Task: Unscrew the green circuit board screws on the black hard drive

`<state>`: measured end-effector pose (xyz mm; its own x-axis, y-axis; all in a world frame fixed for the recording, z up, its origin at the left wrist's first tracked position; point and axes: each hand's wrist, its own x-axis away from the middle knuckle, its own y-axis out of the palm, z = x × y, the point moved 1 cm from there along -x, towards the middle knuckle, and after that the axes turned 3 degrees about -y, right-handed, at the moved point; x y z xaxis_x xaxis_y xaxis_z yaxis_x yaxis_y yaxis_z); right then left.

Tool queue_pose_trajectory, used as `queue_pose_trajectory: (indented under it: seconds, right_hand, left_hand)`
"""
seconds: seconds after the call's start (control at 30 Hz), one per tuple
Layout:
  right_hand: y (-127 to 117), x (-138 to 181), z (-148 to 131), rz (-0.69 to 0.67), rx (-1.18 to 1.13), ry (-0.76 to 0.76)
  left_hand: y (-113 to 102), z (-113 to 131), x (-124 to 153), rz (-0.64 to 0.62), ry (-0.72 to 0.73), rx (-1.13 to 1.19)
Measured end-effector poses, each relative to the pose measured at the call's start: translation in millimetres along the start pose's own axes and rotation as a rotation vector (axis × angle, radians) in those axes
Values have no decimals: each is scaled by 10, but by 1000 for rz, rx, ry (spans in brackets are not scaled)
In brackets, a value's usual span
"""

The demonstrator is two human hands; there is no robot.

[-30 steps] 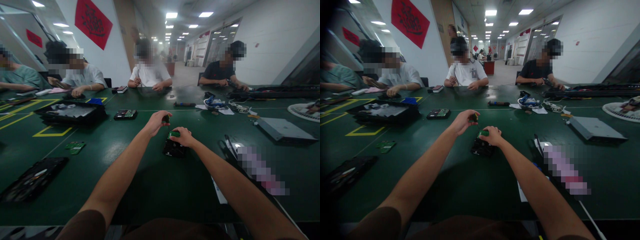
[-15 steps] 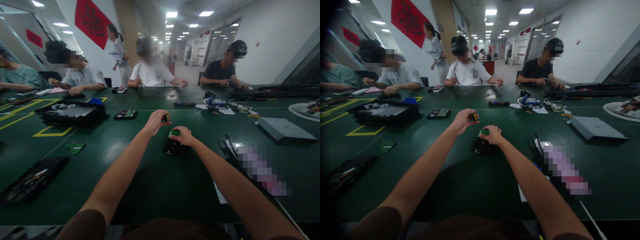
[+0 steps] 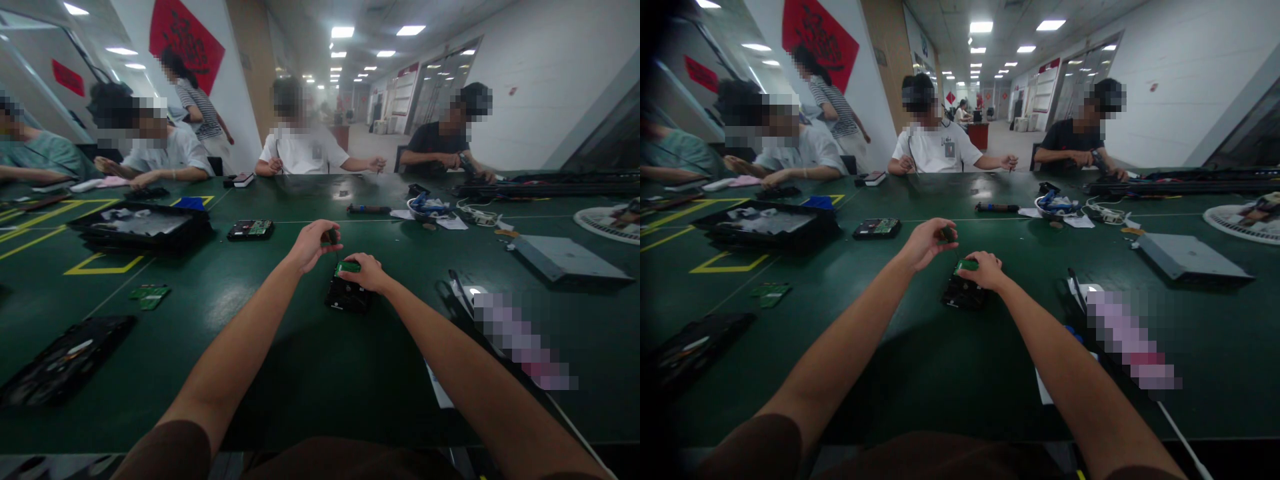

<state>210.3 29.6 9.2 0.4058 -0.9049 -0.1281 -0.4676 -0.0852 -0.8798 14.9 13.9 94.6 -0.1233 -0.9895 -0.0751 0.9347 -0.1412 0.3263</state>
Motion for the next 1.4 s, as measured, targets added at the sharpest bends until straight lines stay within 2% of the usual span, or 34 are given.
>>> queue_pose_trajectory:
  seconds: [0.27, 0.6, 0.9, 1.2, 1.4]
  right_hand:
    - [19, -4, 2, 21, 6, 4]
    - [22, 0, -9, 32, -17, 2]
    - [31, -2, -23, 39, -15, 26]
    - [22, 4, -63, 44, -2, 49]
    - [41, 6, -58, 58, 10, 54]
  left_hand:
    - [10, -3, -10, 23, 24, -19]
    - [27, 19, 33, -50, 30, -108]
    - [14, 27, 30, 5, 39, -109]
    - [35, 26, 43, -31, 50, -112]
    - [40, 23, 43, -7, 37, -96]
